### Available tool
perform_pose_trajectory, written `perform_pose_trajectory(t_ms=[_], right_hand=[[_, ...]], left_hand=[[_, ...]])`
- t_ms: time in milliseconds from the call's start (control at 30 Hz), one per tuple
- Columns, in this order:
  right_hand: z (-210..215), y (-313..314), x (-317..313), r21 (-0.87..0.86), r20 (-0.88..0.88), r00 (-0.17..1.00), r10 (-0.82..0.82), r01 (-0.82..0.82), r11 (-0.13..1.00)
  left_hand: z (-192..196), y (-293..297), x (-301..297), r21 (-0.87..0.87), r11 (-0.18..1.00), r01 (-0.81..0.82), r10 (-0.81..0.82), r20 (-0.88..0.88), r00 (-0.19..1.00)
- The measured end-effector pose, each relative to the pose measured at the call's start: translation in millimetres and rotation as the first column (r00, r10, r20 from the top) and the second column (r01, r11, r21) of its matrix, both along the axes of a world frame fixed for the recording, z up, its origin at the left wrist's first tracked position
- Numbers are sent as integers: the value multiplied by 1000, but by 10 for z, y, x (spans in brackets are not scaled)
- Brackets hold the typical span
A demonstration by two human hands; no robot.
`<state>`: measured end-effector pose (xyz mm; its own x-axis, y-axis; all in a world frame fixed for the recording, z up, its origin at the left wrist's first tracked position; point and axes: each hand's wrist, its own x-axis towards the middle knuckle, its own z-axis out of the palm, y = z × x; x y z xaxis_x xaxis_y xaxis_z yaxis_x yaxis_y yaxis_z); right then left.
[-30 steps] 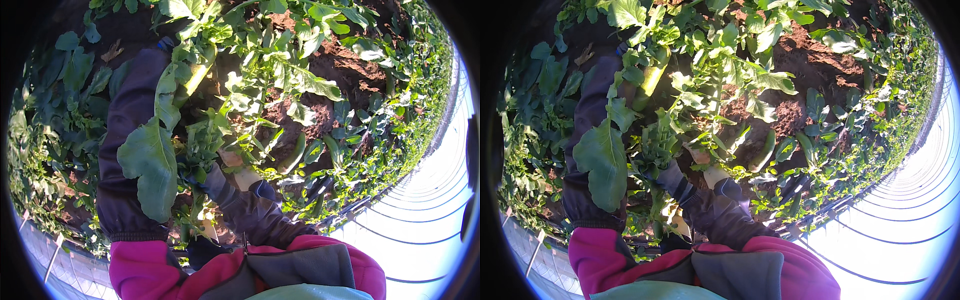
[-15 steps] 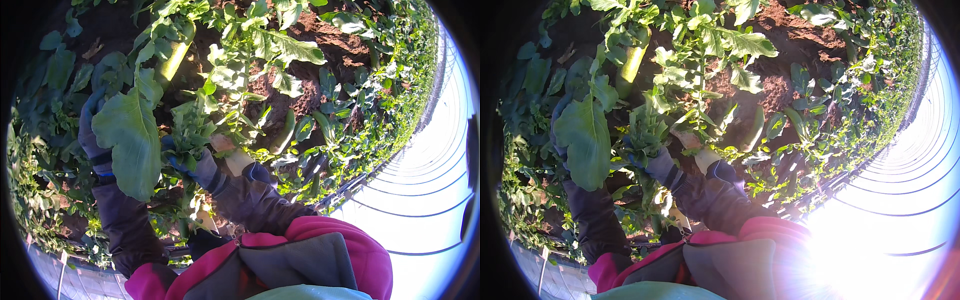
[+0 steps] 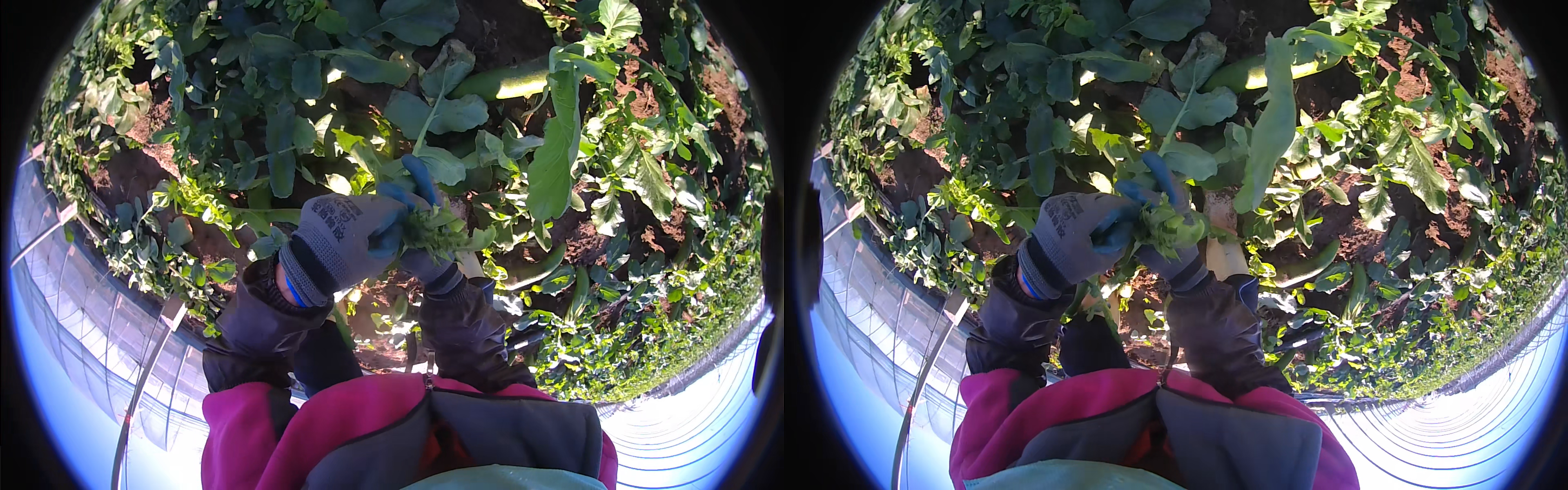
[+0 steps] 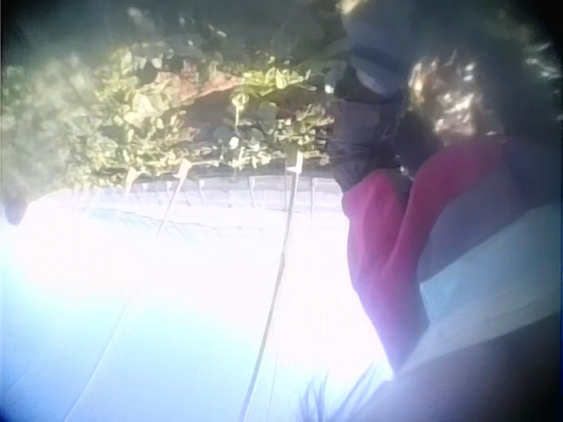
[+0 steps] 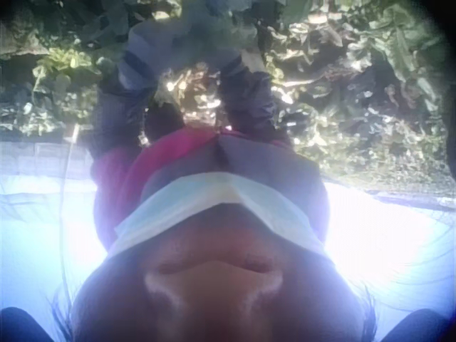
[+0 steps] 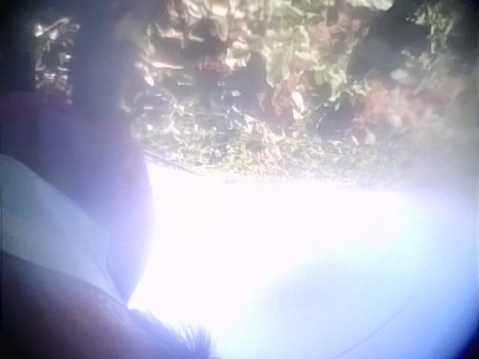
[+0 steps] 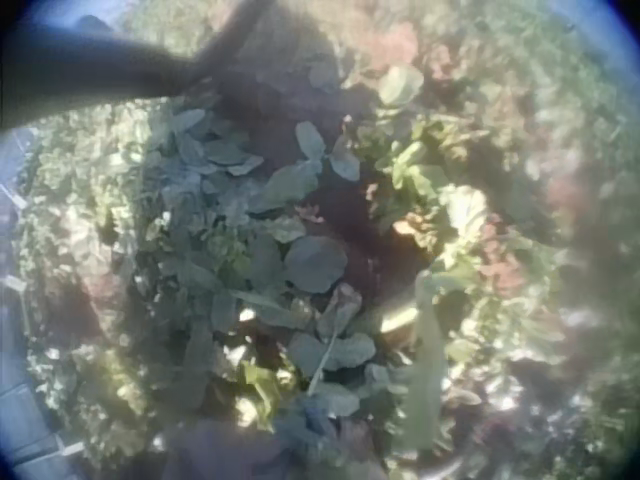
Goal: The person kneels in a greenhouse and repeatedly pulls weeds from the soil around leafy green plants. They gather the removed weeds into a bundle and continue clearing the area.
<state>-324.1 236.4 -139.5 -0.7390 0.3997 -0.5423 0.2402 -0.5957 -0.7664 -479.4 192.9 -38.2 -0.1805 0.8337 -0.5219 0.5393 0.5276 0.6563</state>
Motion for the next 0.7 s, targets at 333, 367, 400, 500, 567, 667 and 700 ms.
perform_pose_trajectory(t_ms=[333, 367, 400, 500, 567, 667, 700], right_hand=[[36, 131, 271, -6, -111, 976, -189, 190, 982], [24, 165, 277, 212, -81, 995, -53, 69, 975], [59, 175, 320, -83, -36, 997, -67, 64, 994], [35, 140, 371, -218, -234, 968, 93, -145, 965], [32, 26, 424, -390, -139, 987, 76, -125, 912], [-15, -223, 449, -552, -135, 989, 64, -128, 824], [-34, -336, 441, -603, -153, 987, 56, -138, 786]], left_hand=[[-525, -423, 96, -188, 758, -625, 588, 613, 528], [-557, -514, 127, -262, 731, -630, 633, 605, 483], [-584, -591, 150, -333, 704, -627, 672, 598, 437], [-576, -797, 182, -414, 561, -717, 775, 566, 281], [-548, -900, 144, -406, 397, -823, 830, 542, 133], [-506, -1051, -28, -70, 610, -789, 790, 127, 600], [-509, -1096, -114, 9, 742, -670, 668, -93, 739]])
